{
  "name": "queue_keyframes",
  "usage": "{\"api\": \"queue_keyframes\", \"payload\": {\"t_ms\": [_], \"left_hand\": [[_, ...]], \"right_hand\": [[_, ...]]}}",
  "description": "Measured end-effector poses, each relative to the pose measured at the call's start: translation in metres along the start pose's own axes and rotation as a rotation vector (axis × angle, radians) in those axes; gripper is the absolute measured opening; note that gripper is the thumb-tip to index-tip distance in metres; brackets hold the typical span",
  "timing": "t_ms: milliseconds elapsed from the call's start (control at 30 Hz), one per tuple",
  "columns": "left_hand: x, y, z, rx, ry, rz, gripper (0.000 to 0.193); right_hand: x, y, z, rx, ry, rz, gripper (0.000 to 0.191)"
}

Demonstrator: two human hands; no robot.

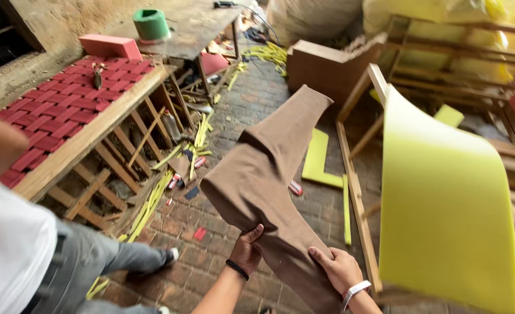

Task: The person carries brown foam furniture pieces across the workshop floor and lays them out. They place fabric over a foam piece on a wooden board, then use a pneumatic nail gun to staple the fabric edge to the board, trimming excess fabric with scissors and stapling along the length of the piece.

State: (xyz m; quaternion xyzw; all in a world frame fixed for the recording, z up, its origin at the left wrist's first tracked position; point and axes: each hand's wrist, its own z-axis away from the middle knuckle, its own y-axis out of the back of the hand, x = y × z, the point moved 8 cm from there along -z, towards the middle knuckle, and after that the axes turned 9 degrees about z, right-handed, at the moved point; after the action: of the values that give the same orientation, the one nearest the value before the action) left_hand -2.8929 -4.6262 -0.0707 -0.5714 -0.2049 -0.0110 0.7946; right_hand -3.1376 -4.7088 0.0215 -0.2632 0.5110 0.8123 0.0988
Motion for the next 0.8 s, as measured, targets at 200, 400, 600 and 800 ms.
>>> {"api": "queue_keyframes", "payload": {"t_ms": [200, 400, 600, 800], "left_hand": [[0.045, -0.076, -0.236, -0.060, -0.001, 0.022, 0.048], [0.112, -0.114, -0.496, -0.020, -0.092, 0.032, 0.048], [0.223, -0.163, -0.678, 0.095, -0.256, 0.043, 0.045], [0.322, -0.154, -0.877, 0.189, -0.370, 0.120, 0.048]], "right_hand": [[-0.050, 0.072, -0.265, 0.024, 0.087, 0.069, 0.072], [-0.129, 0.105, -0.554, 0.004, 0.210, 0.032, 0.072], [-0.274, 0.160, -0.760, -0.164, 0.309, 0.001, 0.066], [-0.417, 0.168, -0.972, -0.219, 0.425, 0.155, 0.068]]}}
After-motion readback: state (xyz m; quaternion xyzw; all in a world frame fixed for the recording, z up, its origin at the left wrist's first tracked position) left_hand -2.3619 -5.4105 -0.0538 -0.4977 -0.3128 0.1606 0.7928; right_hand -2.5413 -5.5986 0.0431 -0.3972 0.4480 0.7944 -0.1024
